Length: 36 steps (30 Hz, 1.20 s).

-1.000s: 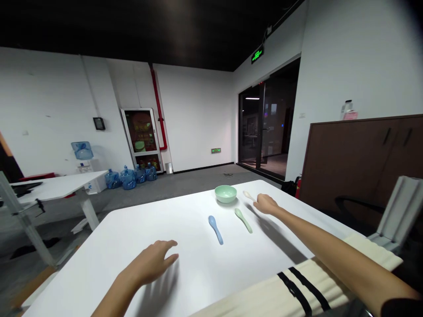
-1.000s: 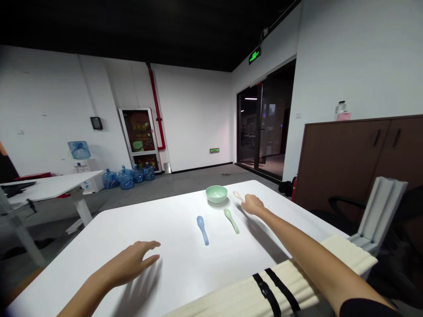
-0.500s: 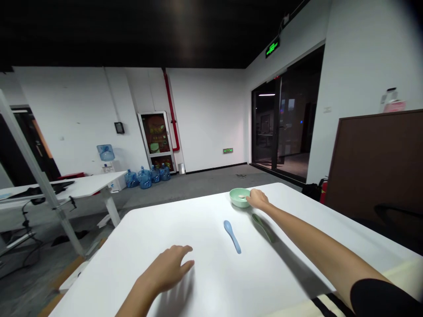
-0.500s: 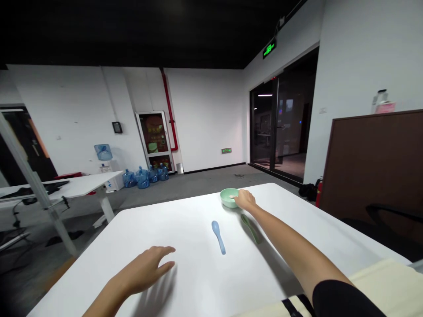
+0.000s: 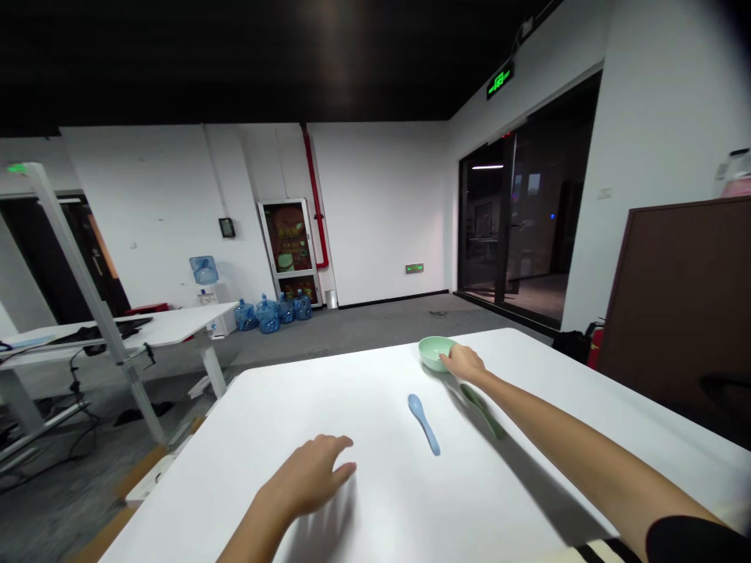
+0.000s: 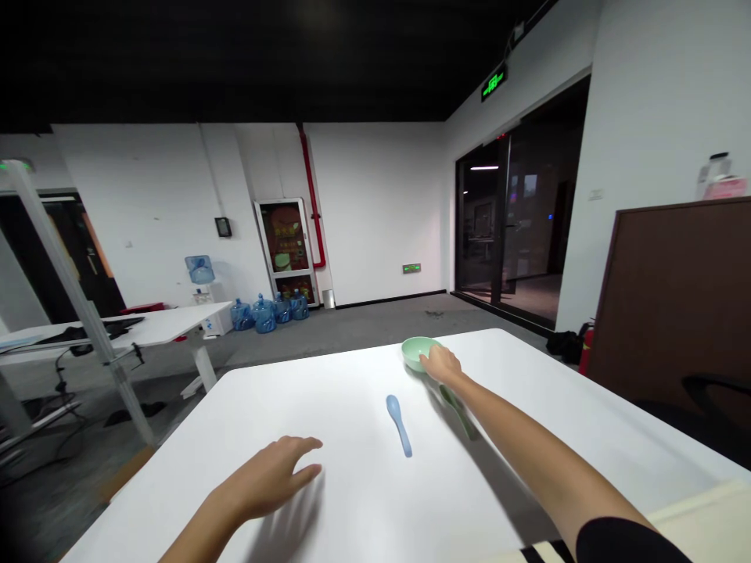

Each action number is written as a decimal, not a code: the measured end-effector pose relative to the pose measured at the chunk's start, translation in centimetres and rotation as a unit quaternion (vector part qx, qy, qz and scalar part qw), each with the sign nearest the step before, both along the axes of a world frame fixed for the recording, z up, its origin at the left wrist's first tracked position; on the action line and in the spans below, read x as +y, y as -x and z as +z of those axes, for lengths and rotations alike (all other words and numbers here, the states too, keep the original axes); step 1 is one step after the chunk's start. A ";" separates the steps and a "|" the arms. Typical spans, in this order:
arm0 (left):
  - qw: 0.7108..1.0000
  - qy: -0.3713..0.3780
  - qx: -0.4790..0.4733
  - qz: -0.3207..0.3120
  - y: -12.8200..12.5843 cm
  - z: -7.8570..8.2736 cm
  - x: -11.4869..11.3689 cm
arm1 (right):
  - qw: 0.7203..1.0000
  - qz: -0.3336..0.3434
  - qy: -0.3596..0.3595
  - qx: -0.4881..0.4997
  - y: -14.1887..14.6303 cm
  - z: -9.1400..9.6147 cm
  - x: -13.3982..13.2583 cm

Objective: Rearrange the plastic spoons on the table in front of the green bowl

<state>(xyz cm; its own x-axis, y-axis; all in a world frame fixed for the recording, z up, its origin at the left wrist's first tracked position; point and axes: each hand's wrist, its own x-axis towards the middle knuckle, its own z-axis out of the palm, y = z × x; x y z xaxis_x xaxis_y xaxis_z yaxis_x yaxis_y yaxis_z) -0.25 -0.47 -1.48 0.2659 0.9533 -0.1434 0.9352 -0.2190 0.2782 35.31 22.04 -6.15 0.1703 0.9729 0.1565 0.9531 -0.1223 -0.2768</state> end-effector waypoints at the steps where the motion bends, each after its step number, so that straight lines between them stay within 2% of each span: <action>1: 1.000 0.000 0.001 -0.001 0.0 0.0 0.0 | 1.000 0.003 -0.004 0.000 -0.2 0.3 -0.6; 9: 1.000 -0.011 0.006 -0.006 0.3 0.1 -0.1 | 0.997 0.054 -0.048 0.011 -2.5 3.1 -7.9; 13: 1.000 -0.020 0.005 -0.010 0.6 -0.1 -0.1 | 0.993 0.106 -0.053 0.022 -3.5 3.1 -11.3; 16: 1.000 -0.026 0.001 -0.011 0.6 -0.2 -0.2 | 0.990 0.127 -0.056 0.027 -3.6 2.5 -12.8; 25: 1.000 -0.023 0.007 -0.002 0.0 0.8 -0.9 | 0.989 0.137 -0.043 0.029 -2.8 1.8 -14.0; 36: 1.000 -0.023 0.002 -0.011 0.4 0.0 -0.4 | 0.991 0.126 -0.045 0.018 -3.3 1.9 -13.9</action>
<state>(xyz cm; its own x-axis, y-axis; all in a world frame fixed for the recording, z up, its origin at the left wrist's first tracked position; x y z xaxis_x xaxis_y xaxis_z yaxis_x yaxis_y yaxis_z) -0.68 -0.82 -1.50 0.2864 0.9527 -0.1011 0.9311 -0.2520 0.2637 38.61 8.19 -4.21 -0.0700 0.9674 0.2432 0.9391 0.1461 -0.3109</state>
